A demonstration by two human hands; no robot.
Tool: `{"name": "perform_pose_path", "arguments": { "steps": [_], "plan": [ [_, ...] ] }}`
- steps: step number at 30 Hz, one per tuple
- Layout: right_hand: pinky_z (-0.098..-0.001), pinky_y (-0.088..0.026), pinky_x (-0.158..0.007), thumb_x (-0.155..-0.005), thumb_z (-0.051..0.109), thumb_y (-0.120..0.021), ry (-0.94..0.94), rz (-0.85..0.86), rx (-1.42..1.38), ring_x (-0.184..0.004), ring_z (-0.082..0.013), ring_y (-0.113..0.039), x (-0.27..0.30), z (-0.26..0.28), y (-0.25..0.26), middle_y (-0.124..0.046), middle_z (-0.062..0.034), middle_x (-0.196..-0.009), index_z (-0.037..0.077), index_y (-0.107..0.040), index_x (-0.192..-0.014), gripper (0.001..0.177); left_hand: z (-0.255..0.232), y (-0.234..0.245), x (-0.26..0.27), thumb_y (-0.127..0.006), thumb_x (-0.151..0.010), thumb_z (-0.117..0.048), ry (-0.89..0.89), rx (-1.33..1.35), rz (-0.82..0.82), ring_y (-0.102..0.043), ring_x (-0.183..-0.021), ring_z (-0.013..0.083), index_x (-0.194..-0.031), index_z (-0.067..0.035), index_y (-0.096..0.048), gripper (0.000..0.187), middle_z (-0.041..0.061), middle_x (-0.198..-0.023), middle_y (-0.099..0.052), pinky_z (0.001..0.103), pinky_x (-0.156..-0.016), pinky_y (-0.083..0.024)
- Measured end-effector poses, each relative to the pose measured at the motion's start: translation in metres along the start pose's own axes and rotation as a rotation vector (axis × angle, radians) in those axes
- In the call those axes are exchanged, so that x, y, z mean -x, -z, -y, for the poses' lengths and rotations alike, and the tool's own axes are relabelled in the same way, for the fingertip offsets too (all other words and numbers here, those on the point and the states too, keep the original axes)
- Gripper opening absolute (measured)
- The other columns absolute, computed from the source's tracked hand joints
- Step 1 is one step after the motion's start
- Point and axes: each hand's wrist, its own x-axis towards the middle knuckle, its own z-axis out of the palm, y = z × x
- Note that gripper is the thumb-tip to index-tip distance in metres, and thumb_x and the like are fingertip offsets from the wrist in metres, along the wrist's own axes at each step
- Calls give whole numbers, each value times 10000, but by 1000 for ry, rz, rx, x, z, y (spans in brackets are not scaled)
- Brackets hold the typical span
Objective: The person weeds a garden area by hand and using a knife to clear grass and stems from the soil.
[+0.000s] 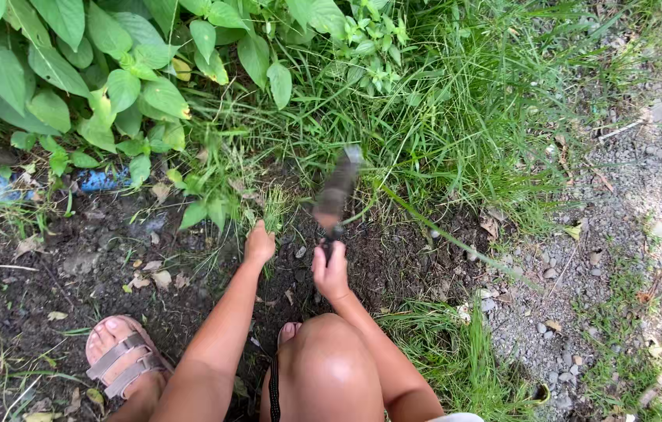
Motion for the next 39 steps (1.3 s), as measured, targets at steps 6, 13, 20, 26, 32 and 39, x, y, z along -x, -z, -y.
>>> {"name": "perform_pose_path", "arguments": {
  "steps": [6,13,20,26,32,39],
  "plan": [
    [-586,-520,-702,-1029,290,-609,-170,251,616,-798,-523,-663,2,-27,-20,-690,-299,-829,11,-520,-1041,294,13,20,6,-589,-904,-76,-58,-80,16,-620,-1190,468,-1385,-28,-512,490,300,-1260,-646,522,-1010,-496],
    [-568,-535,-654,-997,269,-527,-109,-75,247,-755,-497,-680,6,-1,-31,-685,-289,-813,-12,-509,-1158,324,8,24,5,-564,-933,-113,29,-155,103,-651,-1194,432,-1323,-62,-571,393,249,-1257,-689,518,-1006,-514],
    [-580,-529,-692,-1009,270,-587,-168,144,446,-793,-528,-666,-6,-29,-23,-679,-319,-808,-17,-569,-1033,289,-9,31,4,-639,-974,-469,61,-159,94,-597,-1177,438,-1374,-37,-458,616,262,-1289,-600,530,-984,-472],
    [-539,-524,-700,-1010,280,-629,-240,269,539,-790,-509,-658,2,-32,-7,-664,-303,-795,-27,-564,-951,319,-16,40,9,-522,-1040,-438,-8,-238,104,-653,-1139,412,-1183,-83,-652,404,209,-1213,-696,532,-973,-506],
    [-402,-458,-555,-1002,280,-641,-306,83,216,-599,-211,-527,3,10,37,-546,-62,-643,34,-605,-881,276,-124,199,-20,-519,-1063,-304,-496,-816,164,-703,-735,238,-940,-40,-733,361,145,-841,-696,382,-666,-598],
    [-249,-320,-366,-1017,278,-611,-493,58,-237,-417,-53,-417,-5,63,59,-472,51,-570,100,-535,-885,234,-233,340,25,-642,-904,-125,-434,-803,-135,-735,-942,390,-956,-25,-749,155,218,-1004,-741,504,-813,-577]
  ]
}}
